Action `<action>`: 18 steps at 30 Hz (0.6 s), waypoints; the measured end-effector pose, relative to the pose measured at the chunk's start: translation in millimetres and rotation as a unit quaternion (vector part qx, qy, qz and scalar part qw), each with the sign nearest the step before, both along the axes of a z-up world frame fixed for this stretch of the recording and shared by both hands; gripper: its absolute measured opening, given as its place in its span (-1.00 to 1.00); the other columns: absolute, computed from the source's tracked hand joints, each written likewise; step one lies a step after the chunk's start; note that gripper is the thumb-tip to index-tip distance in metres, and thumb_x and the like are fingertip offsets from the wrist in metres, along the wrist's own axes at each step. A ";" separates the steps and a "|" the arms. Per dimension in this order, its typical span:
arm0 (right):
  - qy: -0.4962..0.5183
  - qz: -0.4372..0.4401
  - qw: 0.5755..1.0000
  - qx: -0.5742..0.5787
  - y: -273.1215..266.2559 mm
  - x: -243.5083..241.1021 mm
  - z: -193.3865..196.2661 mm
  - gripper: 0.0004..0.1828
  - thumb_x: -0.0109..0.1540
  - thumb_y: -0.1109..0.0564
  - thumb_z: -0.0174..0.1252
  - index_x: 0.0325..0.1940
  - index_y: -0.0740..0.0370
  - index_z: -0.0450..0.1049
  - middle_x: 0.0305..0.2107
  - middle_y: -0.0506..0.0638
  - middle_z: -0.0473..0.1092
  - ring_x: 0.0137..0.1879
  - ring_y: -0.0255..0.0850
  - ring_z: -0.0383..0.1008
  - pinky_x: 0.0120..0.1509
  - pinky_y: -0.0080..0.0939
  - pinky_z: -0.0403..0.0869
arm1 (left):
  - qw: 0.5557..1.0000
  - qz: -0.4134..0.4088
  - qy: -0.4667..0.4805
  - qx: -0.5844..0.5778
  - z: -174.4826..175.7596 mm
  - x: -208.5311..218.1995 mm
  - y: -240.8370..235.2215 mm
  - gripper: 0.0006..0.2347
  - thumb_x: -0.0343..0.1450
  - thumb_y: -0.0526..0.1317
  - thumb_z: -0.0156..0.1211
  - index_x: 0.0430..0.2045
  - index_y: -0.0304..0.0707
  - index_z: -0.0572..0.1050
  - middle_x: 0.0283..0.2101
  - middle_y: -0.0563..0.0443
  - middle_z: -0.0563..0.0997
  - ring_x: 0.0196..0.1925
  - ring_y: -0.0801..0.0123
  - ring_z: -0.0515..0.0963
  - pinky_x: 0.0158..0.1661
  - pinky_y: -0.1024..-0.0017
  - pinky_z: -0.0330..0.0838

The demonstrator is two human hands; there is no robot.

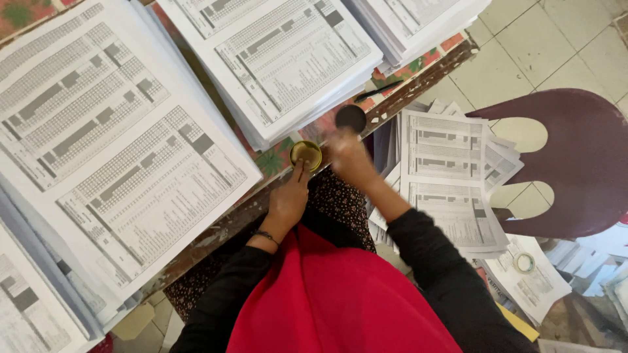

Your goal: The person sits at a table and sorts through a large stack of printed papers. They pick up sheets, flip through them, and place them into separate piles on the table.

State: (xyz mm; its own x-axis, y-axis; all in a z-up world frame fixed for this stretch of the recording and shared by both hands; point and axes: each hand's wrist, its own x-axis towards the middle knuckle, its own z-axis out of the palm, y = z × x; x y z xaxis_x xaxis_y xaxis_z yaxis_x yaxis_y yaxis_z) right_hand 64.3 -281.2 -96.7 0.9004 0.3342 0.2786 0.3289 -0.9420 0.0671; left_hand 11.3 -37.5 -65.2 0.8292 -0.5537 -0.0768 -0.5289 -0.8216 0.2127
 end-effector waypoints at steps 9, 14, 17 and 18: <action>-0.100 0.007 0.964 0.246 -156.3 144.0 74.1 -0.23 -0.02 0.51 0.09 0.32 0.49 0.30 0.14 0.36 0.34 0.27 0.22 0.35 0.39 0.05 0.25 | 0.998 0.031 -0.043 -0.030 -95.8 2.6 -16.7 -0.56 0.46 -0.30 -0.02 0.30 -0.01 0.36 0.51 -0.06 0.24 -0.36 0.10 0.71 -0.58 0.18 0.48; 0.013 -0.082 0.984 0.159 -173.8 162.1 87.1 -0.07 0.06 0.56 0.19 0.54 0.63 0.14 0.43 0.53 0.04 0.50 0.41 -0.04 0.57 0.24 -0.04 | 1.000 0.017 -0.001 -0.025 -58.4 -4.1 -12.1 -0.34 0.45 -0.42 0.01 0.52 -0.21 -0.02 0.58 -0.22 -0.01 -0.76 0.15 0.44 -0.79 0.28 0.19; 0.115 -0.178 0.977 0.030 -185.3 168.0 67.4 0.08 0.07 0.39 0.42 0.64 0.22 0.14 0.54 0.12 -0.03 0.52 0.28 -0.17 0.30 0.70 0.10 | 0.994 0.059 -0.076 -0.059 -36.0 -3.4 -13.7 -0.46 0.41 -0.37 0.10 0.37 -0.28 0.25 0.55 -0.30 0.05 -0.69 0.15 0.54 -0.79 0.22 0.28; -0.078 -0.082 0.993 -0.034 -199.9 168.9 52.2 -0.25 -0.03 0.30 0.20 0.29 0.07 0.42 0.17 -0.09 0.29 0.19 0.02 0.18 0.02 0.20 0.19 | 0.989 0.044 -0.076 -0.119 -14.4 -0.3 -13.4 -0.46 0.39 -0.39 0.08 0.36 -0.33 0.24 0.53 -0.38 0.08 -0.52 0.03 0.63 -0.70 0.16 0.38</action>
